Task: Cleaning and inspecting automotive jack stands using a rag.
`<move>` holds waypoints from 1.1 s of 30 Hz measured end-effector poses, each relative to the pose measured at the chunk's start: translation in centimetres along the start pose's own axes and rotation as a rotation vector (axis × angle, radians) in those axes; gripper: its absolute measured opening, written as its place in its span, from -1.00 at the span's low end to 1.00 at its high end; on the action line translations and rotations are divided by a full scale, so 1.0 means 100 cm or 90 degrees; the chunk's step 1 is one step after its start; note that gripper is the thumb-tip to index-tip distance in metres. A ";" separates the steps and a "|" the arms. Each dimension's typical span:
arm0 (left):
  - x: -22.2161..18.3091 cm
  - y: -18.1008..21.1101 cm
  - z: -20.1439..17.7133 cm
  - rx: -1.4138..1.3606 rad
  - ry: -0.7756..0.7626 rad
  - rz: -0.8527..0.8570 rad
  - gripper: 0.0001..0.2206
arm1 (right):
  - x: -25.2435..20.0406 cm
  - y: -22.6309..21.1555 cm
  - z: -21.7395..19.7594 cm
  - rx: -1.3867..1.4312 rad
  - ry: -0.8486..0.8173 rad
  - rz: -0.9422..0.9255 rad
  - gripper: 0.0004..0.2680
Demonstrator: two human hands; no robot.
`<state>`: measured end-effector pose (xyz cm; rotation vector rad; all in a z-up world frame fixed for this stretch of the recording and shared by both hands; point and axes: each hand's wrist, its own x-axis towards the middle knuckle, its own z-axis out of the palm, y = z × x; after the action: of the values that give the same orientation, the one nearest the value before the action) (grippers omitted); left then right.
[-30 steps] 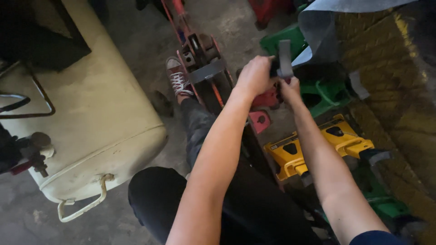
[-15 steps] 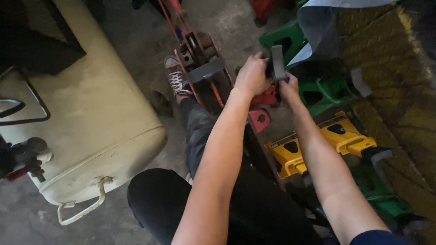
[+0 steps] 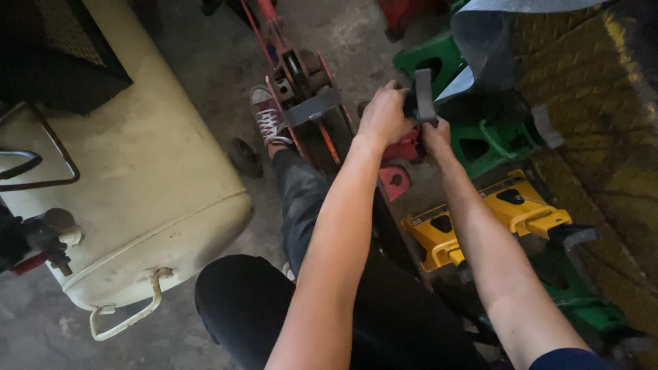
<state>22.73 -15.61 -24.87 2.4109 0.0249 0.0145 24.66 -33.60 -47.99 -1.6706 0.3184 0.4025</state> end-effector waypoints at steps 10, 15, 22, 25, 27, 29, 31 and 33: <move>0.002 -0.006 0.007 -0.004 -0.016 -0.032 -0.49 | -0.007 -0.012 -0.001 0.057 -0.005 0.016 -0.86; 0.001 0.030 -0.028 -0.084 0.009 0.035 0.16 | -0.005 -0.006 -0.008 0.080 -0.038 0.080 -0.83; -0.005 0.046 -0.029 0.077 0.116 0.301 0.01 | -0.056 -0.086 0.004 0.302 -0.191 0.020 -0.73; -0.006 0.042 -0.025 0.203 0.047 0.275 -0.36 | -0.049 -0.084 0.003 0.159 -0.085 0.078 -0.66; -0.010 0.042 -0.024 0.204 0.015 0.225 -0.55 | -0.015 -0.030 -0.009 -0.119 -0.108 -0.008 -0.66; -0.009 0.043 -0.028 0.191 0.031 0.229 -0.56 | -0.014 -0.048 -0.003 -0.104 -0.103 -0.021 -0.66; -0.006 0.043 -0.027 0.178 0.044 0.229 -0.57 | -0.017 -0.063 0.002 -0.074 -0.094 -0.032 -0.68; -0.006 0.039 -0.019 0.133 -0.001 0.209 -0.59 | -0.027 -0.068 0.006 -0.046 -0.085 -0.031 -0.69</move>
<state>22.15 -17.32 -20.87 2.5970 -0.3871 0.1687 25.12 -32.11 -40.77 -1.7090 0.1658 0.4915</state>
